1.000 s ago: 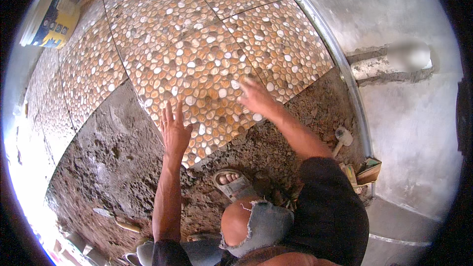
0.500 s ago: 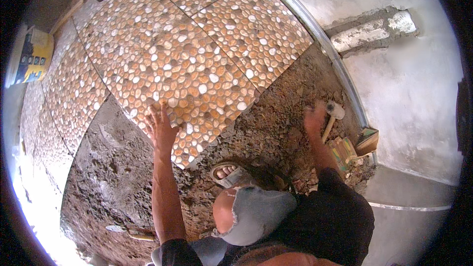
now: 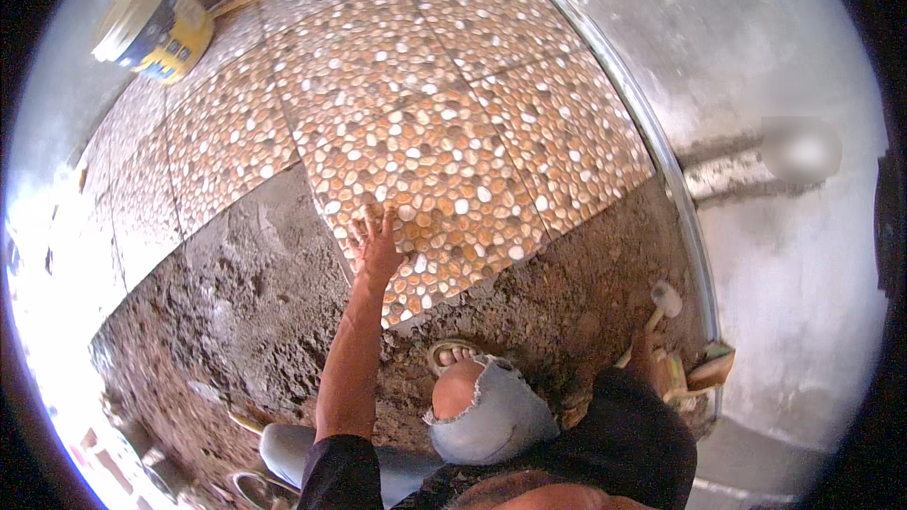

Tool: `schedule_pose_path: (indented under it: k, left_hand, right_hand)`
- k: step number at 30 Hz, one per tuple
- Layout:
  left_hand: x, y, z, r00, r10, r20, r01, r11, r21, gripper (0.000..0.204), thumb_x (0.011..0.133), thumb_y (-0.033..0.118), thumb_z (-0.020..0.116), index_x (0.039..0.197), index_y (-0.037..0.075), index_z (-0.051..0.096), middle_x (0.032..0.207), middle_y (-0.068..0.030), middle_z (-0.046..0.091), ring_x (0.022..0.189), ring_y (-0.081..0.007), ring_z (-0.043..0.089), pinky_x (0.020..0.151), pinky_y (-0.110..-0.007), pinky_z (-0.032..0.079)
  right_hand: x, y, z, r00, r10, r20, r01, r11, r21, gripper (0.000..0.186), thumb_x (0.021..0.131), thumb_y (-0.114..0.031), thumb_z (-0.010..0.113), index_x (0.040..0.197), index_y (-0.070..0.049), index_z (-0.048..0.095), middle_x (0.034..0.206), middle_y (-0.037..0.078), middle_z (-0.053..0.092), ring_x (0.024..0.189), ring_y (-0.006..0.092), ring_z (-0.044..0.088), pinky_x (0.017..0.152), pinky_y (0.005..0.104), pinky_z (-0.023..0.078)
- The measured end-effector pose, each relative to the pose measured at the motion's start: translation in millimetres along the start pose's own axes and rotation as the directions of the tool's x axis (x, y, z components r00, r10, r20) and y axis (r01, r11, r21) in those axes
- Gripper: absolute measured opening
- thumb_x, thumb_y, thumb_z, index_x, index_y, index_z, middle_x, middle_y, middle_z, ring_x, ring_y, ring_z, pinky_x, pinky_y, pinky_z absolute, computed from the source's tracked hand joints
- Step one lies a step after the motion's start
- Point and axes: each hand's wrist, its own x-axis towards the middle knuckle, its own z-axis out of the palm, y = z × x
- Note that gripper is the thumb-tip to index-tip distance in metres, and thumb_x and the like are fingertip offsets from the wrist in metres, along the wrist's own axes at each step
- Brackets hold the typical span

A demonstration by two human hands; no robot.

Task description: The person applies mortar to the ground using a trowel, places a stone-patterned tile onto the mortar, and levels it by tapping with a mallet and adjusting its position by hand.

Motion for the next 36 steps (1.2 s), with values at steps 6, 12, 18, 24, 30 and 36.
schedule_pose_path:
  k: [6,12,18,24,30,36]
  left_hand:
    - [-7,-2,1,0.998,0.028,-0.060,-0.029,0.999,-0.022,0.098,0.070,0.046,0.078,0.148,0.024,0.023,0.155,-0.0208,0.009,0.137,-0.0538,0.013,0.104,-0.068,0.023]
    - [-8,0,-2,0.999,0.023,-0.023,-0.023,1.000,-0.007,0.089,0.077,0.035,0.075,0.149,0.024,0.023,0.155,-0.0199,0.009,0.137,-0.0528,0.015,0.102,-0.069,0.025]
    - [-9,2,-4,1.000,0.018,-0.021,-0.019,0.997,-0.075,0.101,0.068,0.034,0.082,0.149,0.025,0.022,0.156,-0.0179,0.009,0.139,-0.0499,0.015,0.103,-0.068,0.026]
    - [-6,-1,0,0.999,-0.005,-0.041,0.002,0.997,-0.072,0.100,0.068,0.033,0.082,0.148,0.027,0.023,0.156,-0.0159,0.011,0.139,-0.0488,0.016,0.105,-0.065,0.026]
    - [-10,6,-10,1.000,-0.001,-0.012,0.000,0.996,-0.094,0.098,0.069,0.033,0.082,0.148,0.029,0.025,0.156,-0.0161,0.011,0.139,-0.0488,0.016,0.104,-0.067,0.026]
    - [-10,-3,-7,0.999,-0.005,-0.031,0.003,0.996,-0.086,0.098,0.069,0.037,0.082,0.148,0.030,0.023,0.156,-0.0163,0.011,0.138,-0.0496,0.017,0.103,-0.068,0.026]
  right_hand:
    - [-24,-2,-17,0.999,0.018,0.032,-0.025,0.969,0.244,0.050,0.094,-0.039,0.052,0.125,0.000,0.047,0.095,0.014,0.058,0.081,0.0257,0.057,0.066,0.0379,0.048]
    - [-99,-97,-60,0.951,-0.244,0.191,0.002,0.619,0.785,0.041,0.096,-0.034,0.050,0.120,-0.002,0.051,0.092,0.011,0.057,0.074,0.0190,0.058,0.060,0.0333,0.048]
    - [-174,-322,-104,0.648,-0.724,0.235,0.245,0.491,0.836,0.027,0.096,-0.029,0.051,0.104,-0.003,0.055,0.068,0.002,0.053,0.055,0.0139,0.053,0.048,0.0308,0.045]
    - [-214,-455,-84,0.468,-0.882,-0.053,0.677,0.319,0.663,0.046,0.093,-0.034,0.052,0.120,0.003,0.050,0.097,0.030,0.061,0.093,0.0485,0.058,0.076,0.0498,0.046]
    - [-220,-493,-80,0.465,-0.884,0.045,0.698,0.397,0.595,0.049,0.092,-0.038,0.050,0.119,0.004,0.051,0.095,0.028,0.062,0.090,0.0458,0.060,0.077,0.0504,0.046]
    - [-235,-500,-72,0.441,-0.895,0.069,0.725,0.400,0.561,0.054,0.092,-0.040,0.050,0.123,0.005,0.050,0.103,0.029,0.061,0.096,0.0462,0.059,0.082,0.0490,0.046]
